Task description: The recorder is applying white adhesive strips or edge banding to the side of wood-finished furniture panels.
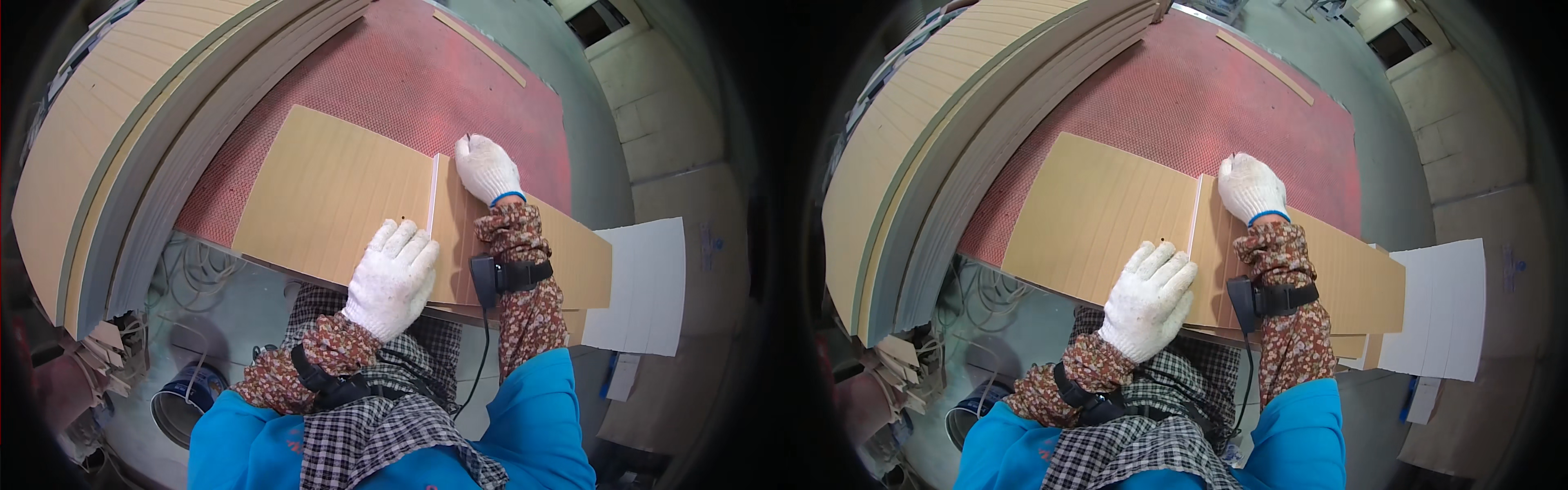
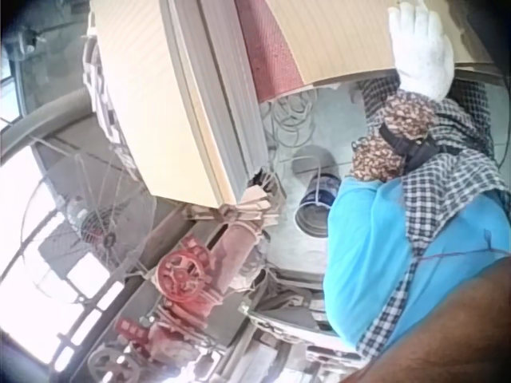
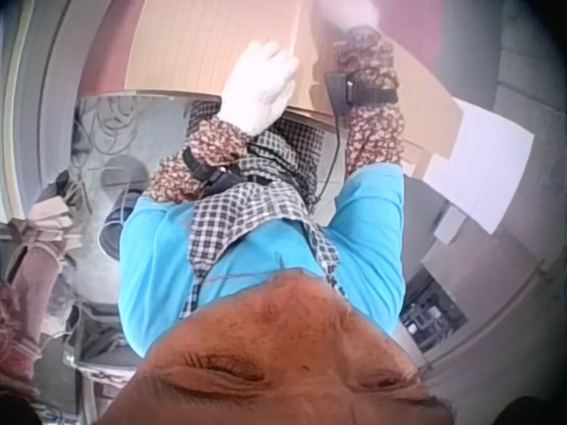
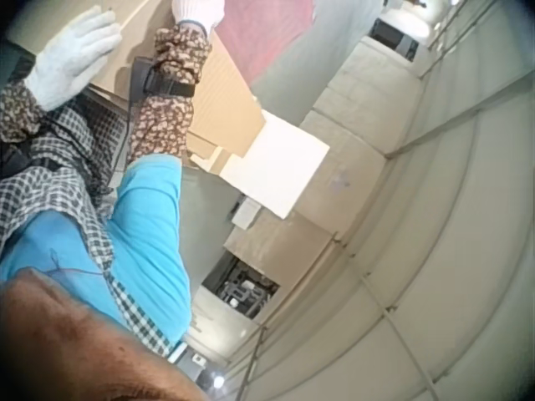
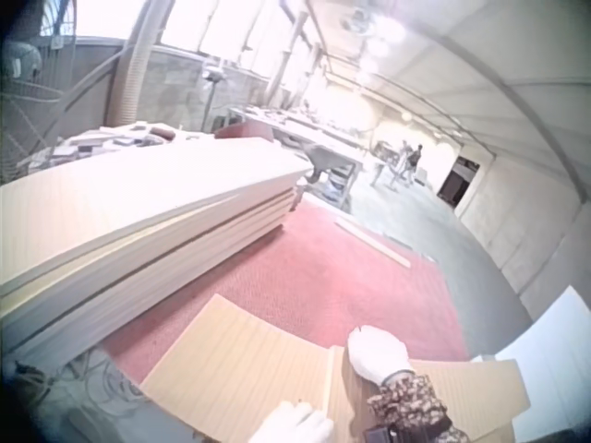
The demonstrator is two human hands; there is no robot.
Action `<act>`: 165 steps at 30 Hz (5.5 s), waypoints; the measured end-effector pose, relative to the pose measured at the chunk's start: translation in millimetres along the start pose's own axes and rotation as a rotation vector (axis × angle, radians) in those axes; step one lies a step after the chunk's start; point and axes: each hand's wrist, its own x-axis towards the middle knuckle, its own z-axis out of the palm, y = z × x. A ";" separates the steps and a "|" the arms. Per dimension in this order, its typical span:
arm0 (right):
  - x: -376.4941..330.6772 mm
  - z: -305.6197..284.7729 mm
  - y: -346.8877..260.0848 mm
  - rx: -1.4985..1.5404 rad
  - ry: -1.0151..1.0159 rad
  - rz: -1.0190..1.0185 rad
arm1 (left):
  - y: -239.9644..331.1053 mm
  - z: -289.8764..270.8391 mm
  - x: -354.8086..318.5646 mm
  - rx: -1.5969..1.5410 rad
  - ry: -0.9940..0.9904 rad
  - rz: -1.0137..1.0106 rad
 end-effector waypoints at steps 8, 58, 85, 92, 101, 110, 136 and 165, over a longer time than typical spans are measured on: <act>-75.9 4.1 -15.0 -0.023 0.026 0.042 | -2.1 5.8 -0.8 -0.019 0.044 0.016; 11.7 3.4 -13.4 0.066 -0.037 0.003 | -4.5 4.6 2.6 -0.124 0.123 0.075; -310.1 6.1 -12.7 0.096 0.094 -0.089 | 4.4 5.6 -6.1 -0.087 0.011 0.071; -321.1 3.0 161.3 0.206 0.505 0.582 | -0.5 11.6 -10.0 -0.065 0.017 0.035; -302.3 47.8 357.6 1.043 0.785 1.018 | 17.9 13.1 -11.3 0.182 -0.072 0.005; -265.0 90.4 407.1 1.566 0.852 1.125 | 32.2 5.4 11.5 0.043 -0.184 -0.412; -76.9 33.2 314.1 1.734 0.401 0.759 | -153.1 -72.5 188.7 -0.387 -0.290 -0.703; -290.4 5.4 329.9 0.604 0.478 0.776 | -71.5 -10.0 182.5 0.224 -0.710 -0.235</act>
